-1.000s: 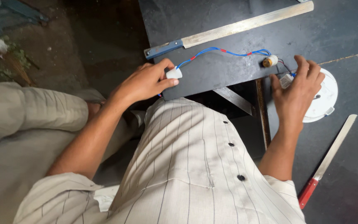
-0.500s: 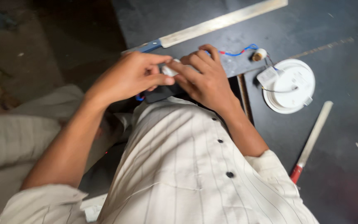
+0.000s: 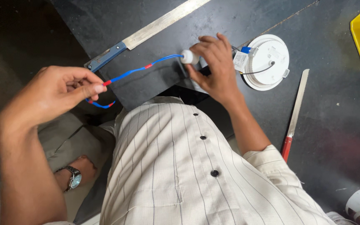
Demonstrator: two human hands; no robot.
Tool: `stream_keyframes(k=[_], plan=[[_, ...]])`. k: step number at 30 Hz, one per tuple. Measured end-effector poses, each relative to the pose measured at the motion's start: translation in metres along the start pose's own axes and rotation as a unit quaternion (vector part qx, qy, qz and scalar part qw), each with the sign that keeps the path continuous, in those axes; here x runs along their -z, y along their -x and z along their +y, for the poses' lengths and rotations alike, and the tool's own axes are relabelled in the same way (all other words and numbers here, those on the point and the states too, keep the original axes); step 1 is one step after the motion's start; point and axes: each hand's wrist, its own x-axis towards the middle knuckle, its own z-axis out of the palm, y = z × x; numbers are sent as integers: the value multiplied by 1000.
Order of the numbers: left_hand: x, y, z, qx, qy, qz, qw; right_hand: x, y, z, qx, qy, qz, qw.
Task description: The person uses a hand saw to scrape and clean the metal contacts inside a white plastic light socket. They repeatedly scrape the interior surfaces and the screw terminals while holding the socket and its attached wires. The person then places the socket on the table and picks up a small white plastic cap.
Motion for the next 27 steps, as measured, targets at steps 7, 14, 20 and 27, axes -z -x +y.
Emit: stream_keyframes(k=[7,14,20,27], plan=[[-36,-45,25,-36,-78,-60,995,-29,5,-17,-10,-28,13,999],[-91,-82,32,-211,-122,100,965,-26,-6,-22,7,-28,-19,999],[-81,-82,28,-114,-28,16,993,-19,-5,-12,-2,-15,-22,1000],[-36,-71,38,-111,-4,-91,990,-4,13,0,-71,-74,30,994]])
